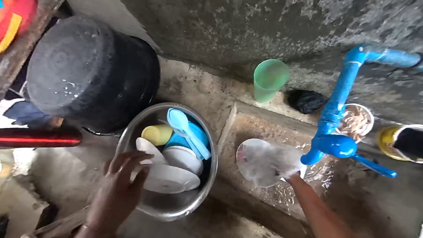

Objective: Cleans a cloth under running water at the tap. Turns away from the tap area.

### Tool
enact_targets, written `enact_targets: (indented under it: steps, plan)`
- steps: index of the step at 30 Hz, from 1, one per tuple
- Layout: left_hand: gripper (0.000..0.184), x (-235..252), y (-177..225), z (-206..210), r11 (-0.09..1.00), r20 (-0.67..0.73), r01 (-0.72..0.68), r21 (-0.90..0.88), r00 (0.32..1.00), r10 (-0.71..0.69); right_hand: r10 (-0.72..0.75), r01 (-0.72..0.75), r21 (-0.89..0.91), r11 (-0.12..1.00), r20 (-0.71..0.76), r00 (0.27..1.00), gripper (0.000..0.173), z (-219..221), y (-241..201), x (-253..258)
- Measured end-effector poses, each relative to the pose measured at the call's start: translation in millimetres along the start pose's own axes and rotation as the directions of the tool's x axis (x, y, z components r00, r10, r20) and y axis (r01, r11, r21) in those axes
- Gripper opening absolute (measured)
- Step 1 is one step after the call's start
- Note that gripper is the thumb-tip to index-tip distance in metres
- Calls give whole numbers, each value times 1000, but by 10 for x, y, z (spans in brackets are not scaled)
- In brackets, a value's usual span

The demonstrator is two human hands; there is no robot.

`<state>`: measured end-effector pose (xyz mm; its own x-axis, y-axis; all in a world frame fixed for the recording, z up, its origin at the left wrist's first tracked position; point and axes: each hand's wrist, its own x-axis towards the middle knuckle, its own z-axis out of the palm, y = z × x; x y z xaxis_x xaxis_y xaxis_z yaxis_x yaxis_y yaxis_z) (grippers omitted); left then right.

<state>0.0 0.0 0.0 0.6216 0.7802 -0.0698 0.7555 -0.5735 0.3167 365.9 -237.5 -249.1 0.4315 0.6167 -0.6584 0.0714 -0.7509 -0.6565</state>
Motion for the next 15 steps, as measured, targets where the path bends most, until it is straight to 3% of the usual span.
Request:
enact_targets:
  steps: [2,3,5,7,8,10,12,14,15]
  plan:
    - [36,-99,593,258,993,-117,-69,-92,991,58,9,-8,66,998,-20,1000,56,12,-201,-71]
    - [31,-167,972,439,968,-76,-125,-216,991,111,-4,9,82,997,-63,998,56,6,-316,-104]
    - [34,-324,1659,874,886,222,-156,-438,936,274,-67,107,200,974,-195,978,49,-24,-465,-130]
    - [61,-397,2014,1425,912,522,-48,-406,807,275,-88,189,399,897,-258,962,37,-101,-514,-182]
    - [72,-366,2035,1740,946,531,-2,-325,827,185,-112,248,453,856,-306,946,36,-154,-567,-257]
    - [84,1,1917,2262,973,315,111,-204,948,-43,-30,203,517,831,-323,946,33,-227,-746,-466]
    - [81,553,1877,2461,970,157,213,-115,968,-194,62,116,553,825,-292,954,33,-174,-803,-647]
    - [77,833,2092,2479,968,166,197,-159,971,-170,42,139,617,775,-270,962,37,-55,-729,-703]
    - [72,837,2233,2496,965,167,108,-240,984,-69,19,184,664,725,-286,958,27,-17,-715,-672]
